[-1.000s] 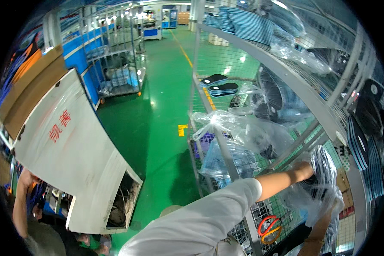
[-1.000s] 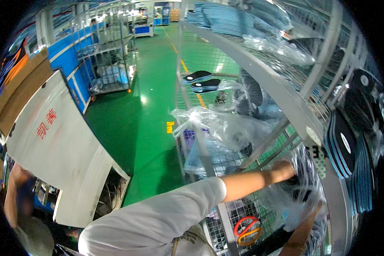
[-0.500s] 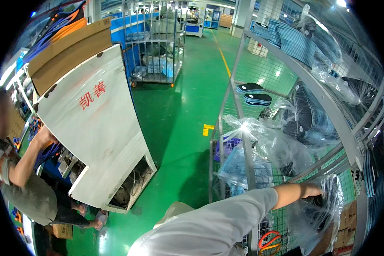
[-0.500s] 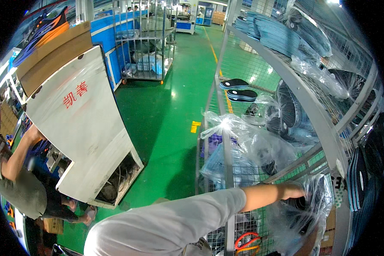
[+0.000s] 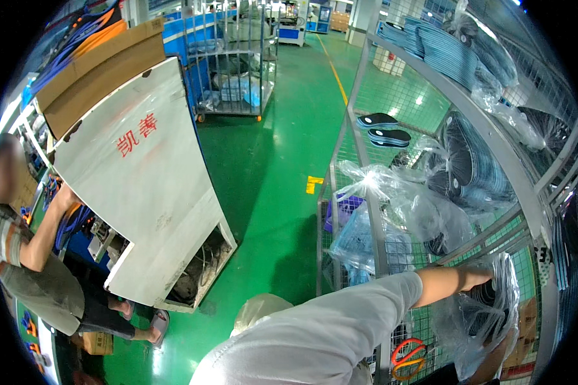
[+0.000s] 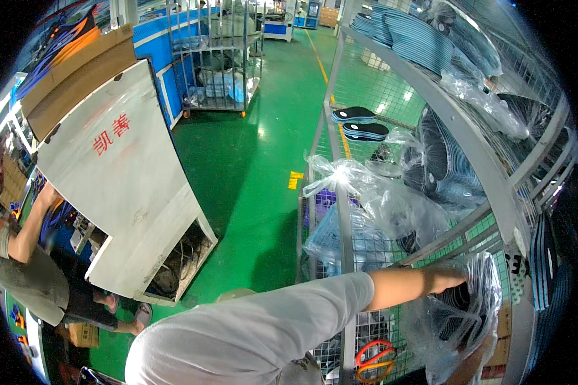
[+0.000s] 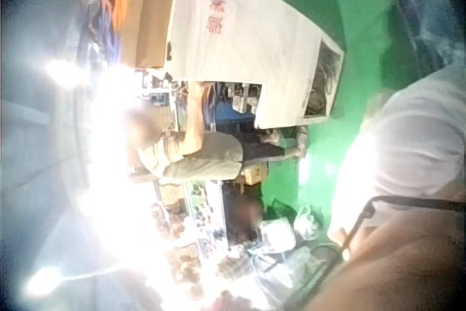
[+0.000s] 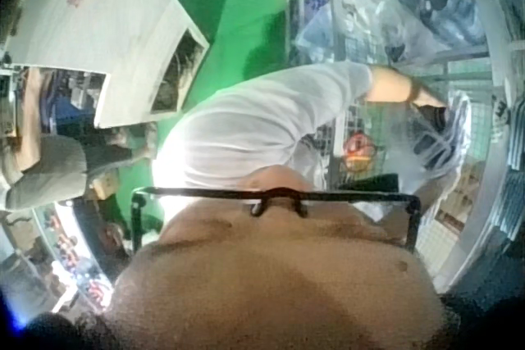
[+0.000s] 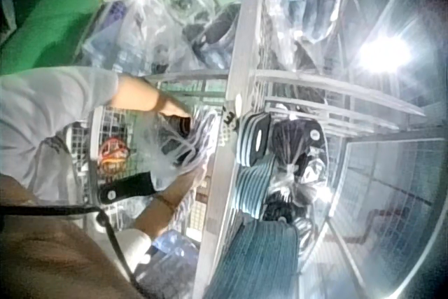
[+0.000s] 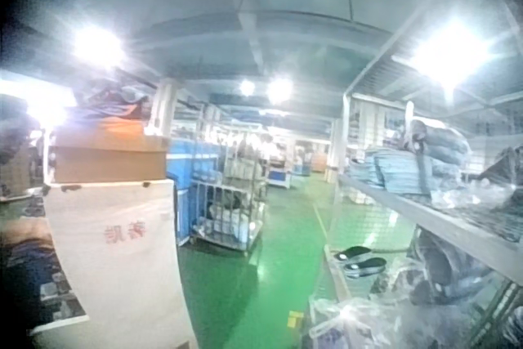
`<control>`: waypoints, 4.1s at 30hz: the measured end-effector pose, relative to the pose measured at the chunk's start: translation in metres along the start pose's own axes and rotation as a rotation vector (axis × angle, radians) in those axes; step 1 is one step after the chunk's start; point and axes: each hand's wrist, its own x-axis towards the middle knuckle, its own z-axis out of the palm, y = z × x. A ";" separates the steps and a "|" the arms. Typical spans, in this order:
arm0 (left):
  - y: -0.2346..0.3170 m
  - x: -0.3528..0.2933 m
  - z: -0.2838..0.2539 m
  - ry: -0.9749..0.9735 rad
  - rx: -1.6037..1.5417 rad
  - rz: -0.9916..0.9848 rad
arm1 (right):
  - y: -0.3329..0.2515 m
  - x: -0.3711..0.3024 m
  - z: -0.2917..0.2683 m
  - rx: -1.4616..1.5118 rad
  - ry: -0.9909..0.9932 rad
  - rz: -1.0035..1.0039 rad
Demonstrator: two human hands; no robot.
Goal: The person places black insoles into blue and black athletic shoes on a production line, then walks to a storage shelf to retrieve more insoles before continuing to insert them into shoes.
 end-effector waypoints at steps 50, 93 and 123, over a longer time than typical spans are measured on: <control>0.129 -0.571 -0.150 0.512 -0.800 -0.036 | -0.279 -0.226 0.076 1.426 -0.357 0.220; -0.111 -1.069 0.613 2.614 -0.792 2.388 | -0.593 -1.322 0.050 -0.991 -0.962 -2.804; 0.046 -1.637 0.736 2.948 -0.289 2.070 | -0.892 -1.856 0.111 -1.063 0.000 -3.074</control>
